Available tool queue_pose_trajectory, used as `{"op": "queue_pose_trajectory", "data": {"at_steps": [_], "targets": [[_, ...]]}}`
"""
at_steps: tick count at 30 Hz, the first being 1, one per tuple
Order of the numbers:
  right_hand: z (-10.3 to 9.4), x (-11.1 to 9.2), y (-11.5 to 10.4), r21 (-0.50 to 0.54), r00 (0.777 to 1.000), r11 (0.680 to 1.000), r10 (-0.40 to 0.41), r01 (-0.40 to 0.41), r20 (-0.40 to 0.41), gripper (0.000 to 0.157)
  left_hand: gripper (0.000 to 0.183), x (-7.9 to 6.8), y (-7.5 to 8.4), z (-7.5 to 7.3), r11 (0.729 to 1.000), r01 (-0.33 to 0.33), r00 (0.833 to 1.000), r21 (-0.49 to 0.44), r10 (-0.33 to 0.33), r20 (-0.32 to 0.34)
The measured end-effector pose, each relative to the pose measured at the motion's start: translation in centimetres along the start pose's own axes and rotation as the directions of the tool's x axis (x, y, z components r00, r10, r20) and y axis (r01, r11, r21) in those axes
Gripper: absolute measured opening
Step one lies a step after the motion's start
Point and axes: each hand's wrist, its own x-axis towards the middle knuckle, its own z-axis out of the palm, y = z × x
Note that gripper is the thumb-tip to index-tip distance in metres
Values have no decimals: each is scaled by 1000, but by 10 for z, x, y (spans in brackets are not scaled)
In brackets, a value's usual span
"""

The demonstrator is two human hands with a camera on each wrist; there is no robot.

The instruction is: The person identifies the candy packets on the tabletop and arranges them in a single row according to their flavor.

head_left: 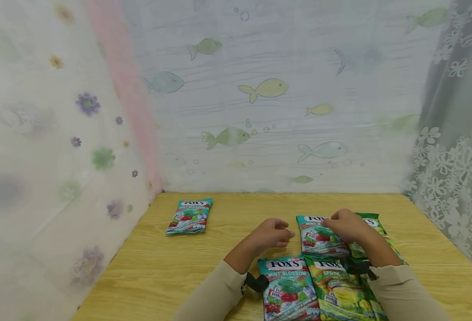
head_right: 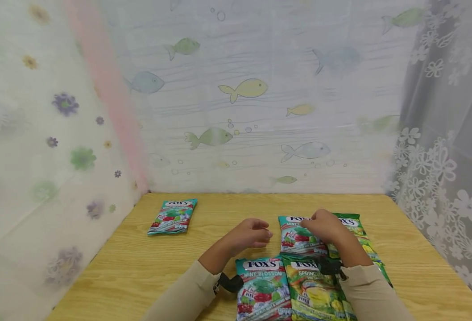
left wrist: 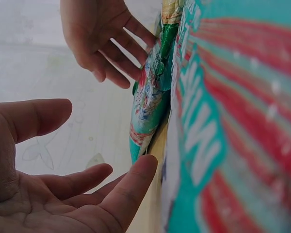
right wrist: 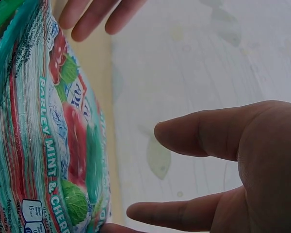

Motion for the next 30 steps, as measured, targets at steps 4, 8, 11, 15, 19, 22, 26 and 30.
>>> {"op": "queue_pose_trajectory", "data": {"at_steps": [4,8,11,15,19,22,26,30], "targets": [[1,0,0,2,1000,1000,0,0,3,46,63,0,-1,0,1000,7,1000,6,-7,5],[2,0,-1,11,1000,1000,3,-3,10,49,63,1,-3,-1,1000,13,1000,12,-13,7],[3,1,-2,3,1000,1000,-6,6,7,57,62,2,-4,-2,1000,15,1000,14,-15,10],[7,4,-5,-13,1000,999,-29,29,10,62,62,2,-4,-3,1000,15,1000,12,-15,16],[10,4,-8,-12,999,999,-49,49,5,64,63,3,-4,-3,1000,13,1000,7,-13,27],[12,4,-9,6,999,999,-50,50,10,66,65,4,-4,-3,1000,9,999,9,-9,40],[13,5,-8,22,999,998,-53,52,12,67,60,5,-4,-3,1000,-2,998,21,1,57],[12,5,-6,-8,999,999,-42,42,-2,69,52,5,-3,-3,999,-19,997,32,16,79]]}}
